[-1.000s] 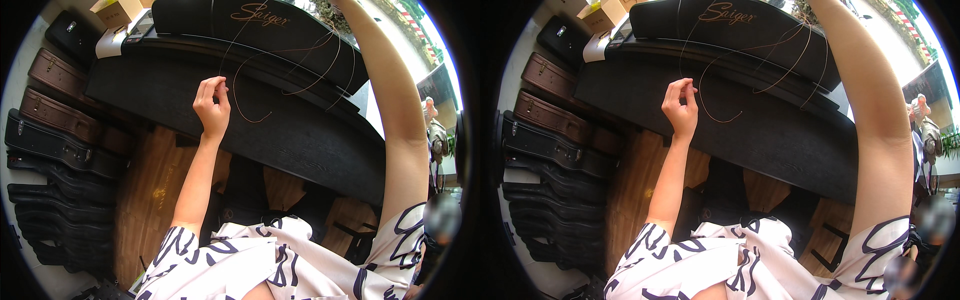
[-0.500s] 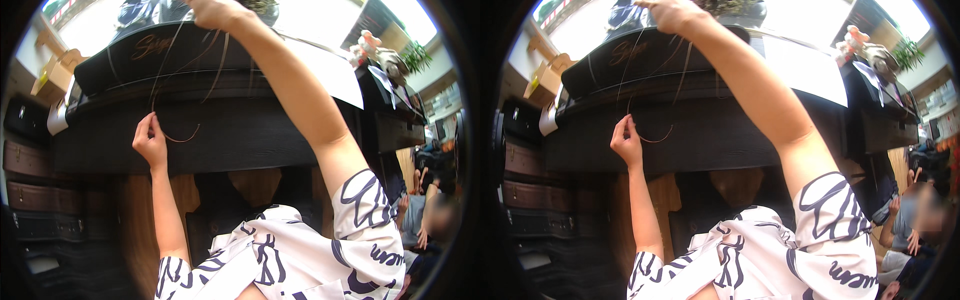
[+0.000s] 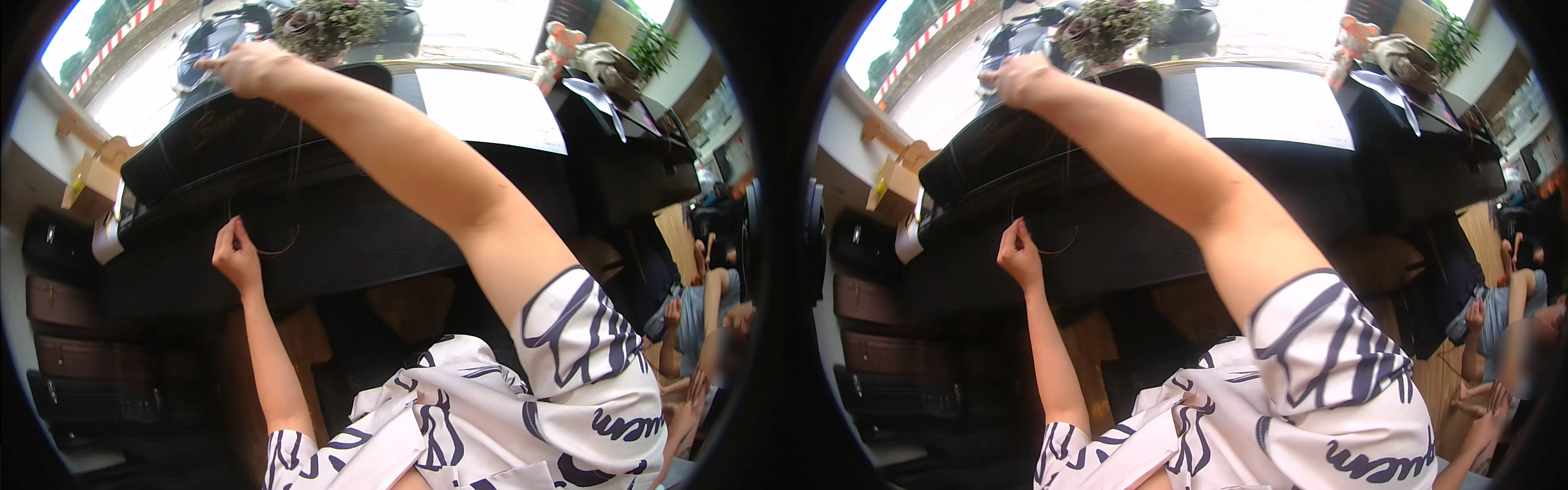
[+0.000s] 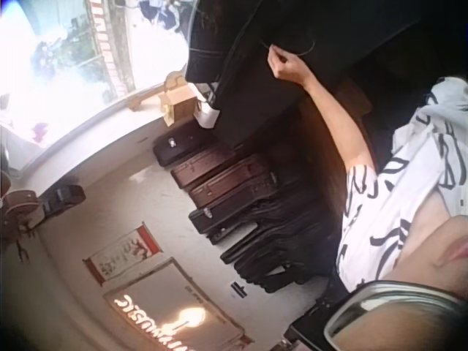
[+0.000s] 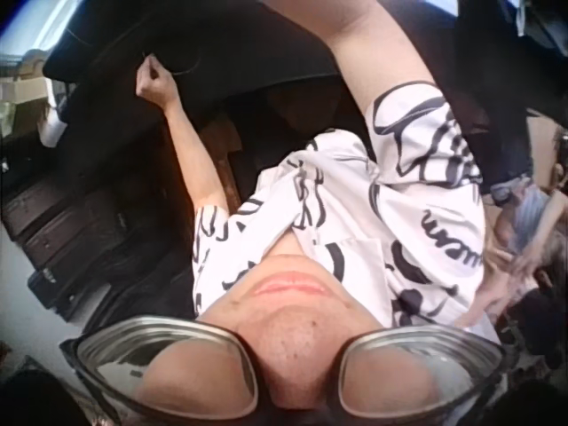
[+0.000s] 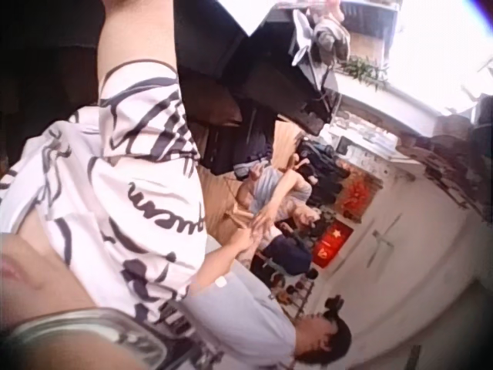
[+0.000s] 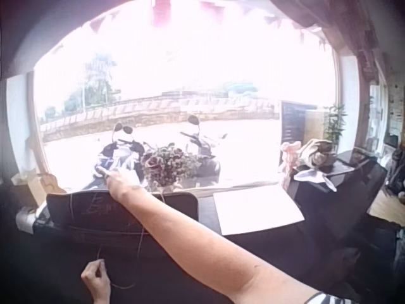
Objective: The person manipulates a thin metal wire by hand, bending and twisting it into circular and looped shapes. They repeatedly pick up the wire, form loops, and place the shaped pieces on a black surface. The task involves continuous hand manipulation of the wire without tools.
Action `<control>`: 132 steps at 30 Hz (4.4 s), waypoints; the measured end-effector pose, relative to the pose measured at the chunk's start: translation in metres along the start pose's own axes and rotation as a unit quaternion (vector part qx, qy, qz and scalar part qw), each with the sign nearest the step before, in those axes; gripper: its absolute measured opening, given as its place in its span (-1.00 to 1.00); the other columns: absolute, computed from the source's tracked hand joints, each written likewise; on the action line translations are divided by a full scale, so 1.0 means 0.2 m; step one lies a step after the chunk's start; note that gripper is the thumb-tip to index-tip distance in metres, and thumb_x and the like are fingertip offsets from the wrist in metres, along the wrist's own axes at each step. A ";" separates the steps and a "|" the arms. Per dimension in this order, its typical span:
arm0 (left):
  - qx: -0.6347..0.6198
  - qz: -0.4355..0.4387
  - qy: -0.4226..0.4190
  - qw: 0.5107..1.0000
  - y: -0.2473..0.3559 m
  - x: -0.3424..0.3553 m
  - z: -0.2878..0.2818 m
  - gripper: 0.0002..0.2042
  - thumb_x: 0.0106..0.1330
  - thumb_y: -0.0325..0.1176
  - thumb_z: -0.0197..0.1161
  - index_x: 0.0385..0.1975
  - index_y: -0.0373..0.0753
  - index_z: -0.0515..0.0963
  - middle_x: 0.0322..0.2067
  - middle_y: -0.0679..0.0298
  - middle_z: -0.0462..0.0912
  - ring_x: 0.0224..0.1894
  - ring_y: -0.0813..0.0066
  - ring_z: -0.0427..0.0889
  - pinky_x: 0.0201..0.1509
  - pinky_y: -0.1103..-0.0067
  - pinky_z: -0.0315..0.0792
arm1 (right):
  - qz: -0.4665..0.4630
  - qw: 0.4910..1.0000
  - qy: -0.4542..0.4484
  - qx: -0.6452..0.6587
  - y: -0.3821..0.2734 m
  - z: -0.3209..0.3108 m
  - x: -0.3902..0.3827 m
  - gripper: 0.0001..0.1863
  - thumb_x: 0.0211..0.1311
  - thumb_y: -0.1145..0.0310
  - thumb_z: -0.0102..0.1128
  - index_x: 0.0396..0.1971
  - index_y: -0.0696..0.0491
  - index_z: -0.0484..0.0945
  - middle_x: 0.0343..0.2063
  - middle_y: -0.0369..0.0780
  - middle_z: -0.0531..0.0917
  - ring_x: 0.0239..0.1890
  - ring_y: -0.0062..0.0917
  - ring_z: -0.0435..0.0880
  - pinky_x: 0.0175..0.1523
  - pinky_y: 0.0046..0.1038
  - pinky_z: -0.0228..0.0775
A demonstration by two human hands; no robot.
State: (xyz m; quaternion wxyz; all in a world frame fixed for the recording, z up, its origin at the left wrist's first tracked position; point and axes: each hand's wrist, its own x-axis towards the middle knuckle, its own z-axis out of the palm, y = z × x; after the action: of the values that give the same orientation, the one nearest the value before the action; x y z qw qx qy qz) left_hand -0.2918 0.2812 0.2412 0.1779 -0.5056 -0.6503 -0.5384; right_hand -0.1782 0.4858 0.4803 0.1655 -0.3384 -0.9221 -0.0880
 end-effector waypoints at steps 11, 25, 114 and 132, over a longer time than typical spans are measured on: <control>-0.048 -0.074 -0.017 0.996 0.00 0.01 -0.03 -0.91 0.29 -0.49 0.27 -0.34 -0.33 0.70 -0.42 0.16 0.71 -0.54 0.32 0.65 -0.41 0.48 0.49 | -0.010 0.936 0.224 0.272 0.30 -0.08 -0.85 -0.40 0.23 0.59 0.07 0.30 -0.10 0.45 -0.36 -0.09 0.74 -0.37 -0.34 0.75 -0.17 -0.36 0.55; -0.039 -0.042 -0.028 0.998 -0.01 0.01 -0.03 -0.92 0.25 -0.50 0.29 -0.37 -0.33 0.70 -0.43 0.18 0.72 -0.55 0.33 0.65 -0.41 0.48 0.51 | 0.202 0.837 -0.024 0.508 -0.08 0.01 -0.50 -0.72 0.35 0.28 0.18 -0.30 0.22 0.68 -0.65 -0.30 0.63 -0.67 -0.76 0.53 -0.58 -0.68 0.35; -0.221 -0.280 -0.038 0.934 0.17 -0.28 -0.02 -0.76 0.44 -0.24 0.29 -0.25 -0.34 0.67 -0.51 0.36 0.62 -0.57 0.75 0.51 -0.56 0.77 0.28 | 0.073 0.798 0.140 0.582 -0.14 0.67 -1.57 -0.75 0.05 0.73 0.07 -0.36 0.15 0.68 -0.55 -0.24 0.60 -0.57 -0.59 0.57 -0.45 -0.55 0.36; -0.033 -0.070 0.090 0.993 0.57 -0.10 0.08 -0.88 0.27 -0.36 0.38 -0.42 -0.27 0.66 -0.62 0.37 0.49 -0.59 0.65 0.39 -0.51 0.62 0.27 | 0.068 0.810 0.169 0.557 -0.12 0.67 -1.57 -0.77 0.03 0.71 0.05 -0.40 0.19 0.68 -0.57 -0.20 0.64 -0.56 -0.58 0.59 -0.41 -0.55 0.38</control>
State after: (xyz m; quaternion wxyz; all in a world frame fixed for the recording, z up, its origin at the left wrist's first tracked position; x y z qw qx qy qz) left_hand -0.1814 0.2747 0.2788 0.1806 -0.4140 -0.6472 -0.6142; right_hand -0.0025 0.3181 0.2403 0.4846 -0.2298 -0.7453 0.3961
